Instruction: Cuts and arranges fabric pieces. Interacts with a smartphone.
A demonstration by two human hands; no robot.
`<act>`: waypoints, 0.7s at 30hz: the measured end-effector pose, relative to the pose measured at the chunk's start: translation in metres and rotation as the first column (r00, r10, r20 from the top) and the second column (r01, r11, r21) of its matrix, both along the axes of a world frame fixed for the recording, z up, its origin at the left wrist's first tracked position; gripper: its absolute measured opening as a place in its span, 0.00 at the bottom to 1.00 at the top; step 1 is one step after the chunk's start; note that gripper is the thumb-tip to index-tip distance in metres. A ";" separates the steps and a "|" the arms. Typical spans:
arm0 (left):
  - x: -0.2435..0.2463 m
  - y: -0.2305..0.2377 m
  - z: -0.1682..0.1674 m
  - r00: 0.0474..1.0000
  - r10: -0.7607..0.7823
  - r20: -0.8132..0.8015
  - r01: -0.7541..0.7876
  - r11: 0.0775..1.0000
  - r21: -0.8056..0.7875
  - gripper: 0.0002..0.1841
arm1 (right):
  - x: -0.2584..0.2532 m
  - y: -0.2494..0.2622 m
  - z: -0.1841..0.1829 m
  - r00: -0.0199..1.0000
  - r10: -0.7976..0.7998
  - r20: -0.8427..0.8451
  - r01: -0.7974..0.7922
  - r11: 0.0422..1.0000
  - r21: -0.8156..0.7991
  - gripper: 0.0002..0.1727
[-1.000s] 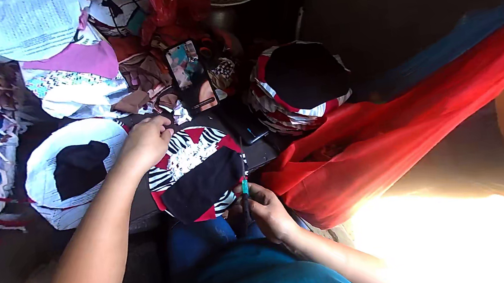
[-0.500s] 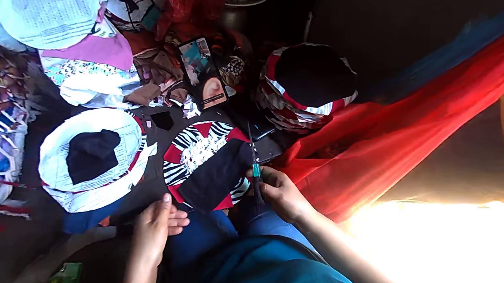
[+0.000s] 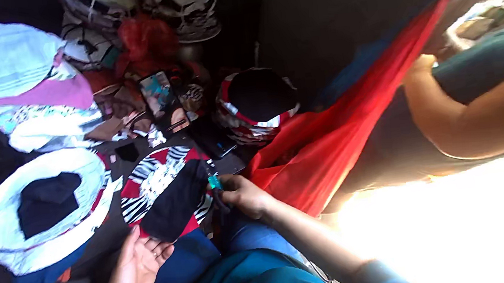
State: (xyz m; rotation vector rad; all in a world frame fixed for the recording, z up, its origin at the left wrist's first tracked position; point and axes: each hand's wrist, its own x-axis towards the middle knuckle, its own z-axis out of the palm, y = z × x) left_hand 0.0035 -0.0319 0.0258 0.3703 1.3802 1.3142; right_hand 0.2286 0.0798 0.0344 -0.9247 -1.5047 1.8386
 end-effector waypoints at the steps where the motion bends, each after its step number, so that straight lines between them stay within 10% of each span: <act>1: 0.002 0.002 0.000 1.000 0.007 0.003 -0.007 1.000 0.004 0.25 | 0.001 -0.001 0.001 1.000 0.005 -0.003 -0.005 1.000 0.003 0.16; 13: 0.050 -0.018 0.005 0.977 0.175 0.120 -0.183 0.981 0.060 0.21 | 0.031 -0.045 -0.034 0.989 -0.043 -0.139 0.066 0.984 0.168 0.25; 21: 0.093 0.005 -0.002 0.981 -0.024 0.193 0.019 0.999 0.025 0.30 | 0.049 -0.058 -0.050 0.975 -0.138 -0.174 0.172 0.964 0.201 0.27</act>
